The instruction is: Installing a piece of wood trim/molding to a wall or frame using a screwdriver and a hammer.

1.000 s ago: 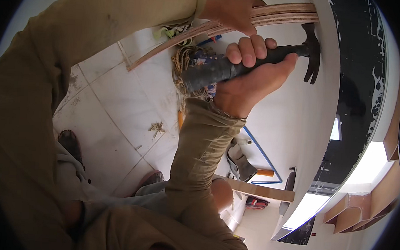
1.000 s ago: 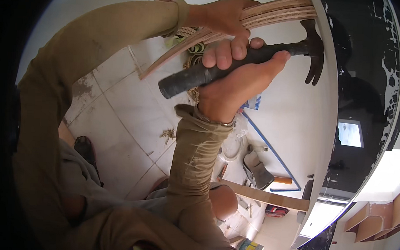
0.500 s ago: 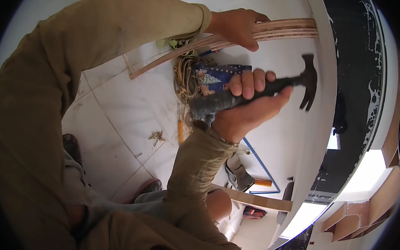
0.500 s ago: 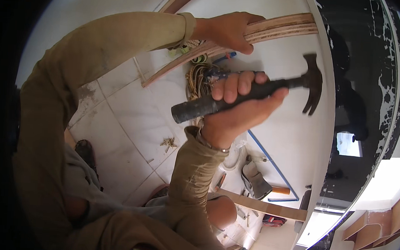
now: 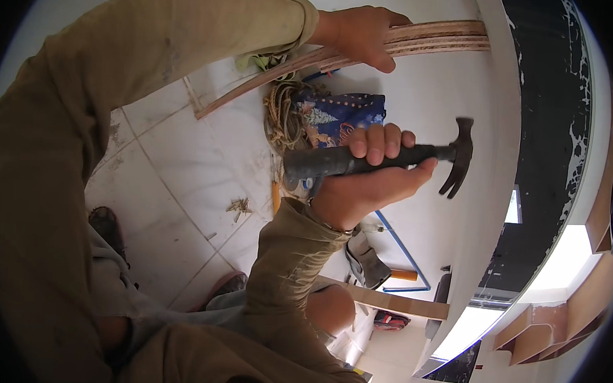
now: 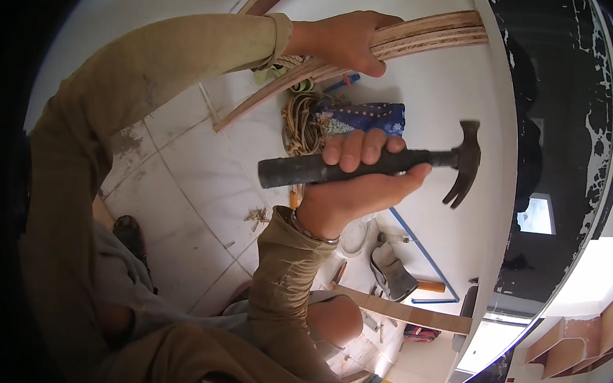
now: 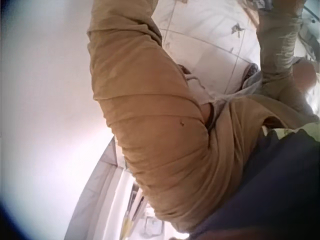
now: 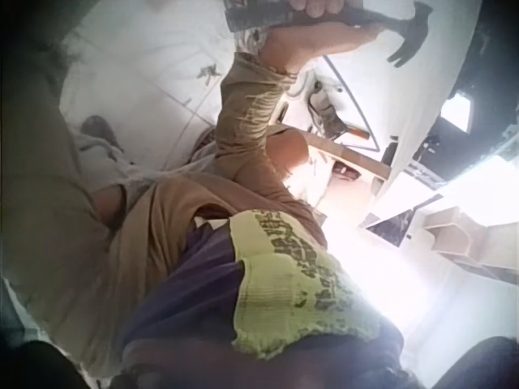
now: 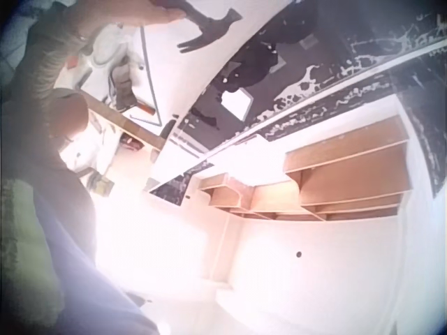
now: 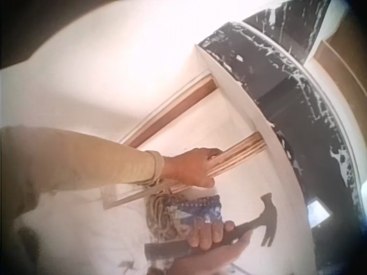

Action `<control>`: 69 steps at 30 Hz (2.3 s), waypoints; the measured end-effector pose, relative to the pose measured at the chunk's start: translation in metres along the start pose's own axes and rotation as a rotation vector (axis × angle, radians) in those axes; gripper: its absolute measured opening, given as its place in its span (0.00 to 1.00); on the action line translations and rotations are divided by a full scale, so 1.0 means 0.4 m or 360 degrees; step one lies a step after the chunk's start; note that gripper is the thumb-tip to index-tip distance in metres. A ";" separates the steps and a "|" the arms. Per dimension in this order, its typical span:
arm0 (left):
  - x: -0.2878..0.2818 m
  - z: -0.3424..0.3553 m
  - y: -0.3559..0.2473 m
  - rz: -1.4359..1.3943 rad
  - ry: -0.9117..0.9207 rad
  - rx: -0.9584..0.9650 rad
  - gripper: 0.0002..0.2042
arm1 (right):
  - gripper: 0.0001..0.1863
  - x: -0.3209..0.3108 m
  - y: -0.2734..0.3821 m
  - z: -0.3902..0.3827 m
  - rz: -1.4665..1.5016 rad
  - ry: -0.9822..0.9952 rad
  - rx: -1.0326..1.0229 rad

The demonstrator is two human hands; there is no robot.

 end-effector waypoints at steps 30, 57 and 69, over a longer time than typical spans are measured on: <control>-0.009 -0.004 0.011 -0.0055 -0.0114 0.0164 0.37 | 0.26 0.067 -0.063 0.049 -0.0313 0.0093 0.0211; 0.011 -0.005 0.004 -0.0112 0.0080 -0.0056 0.32 | 0.25 0.010 -0.021 0.022 -0.0320 0.0140 0.0181; -0.006 0.003 -0.001 -0.0106 0.0050 0.0013 0.35 | 0.27 -0.056 -0.055 -0.014 -0.0461 0.0150 0.0099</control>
Point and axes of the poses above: each hand's wrist, its own z-axis towards the middle knuckle, its own x-axis out of the palm, y = z × x, the point moved 6 cm from there along z, towards the middle knuckle, and after that the axes turned 13 degrees about z, right-handed, at the moved point
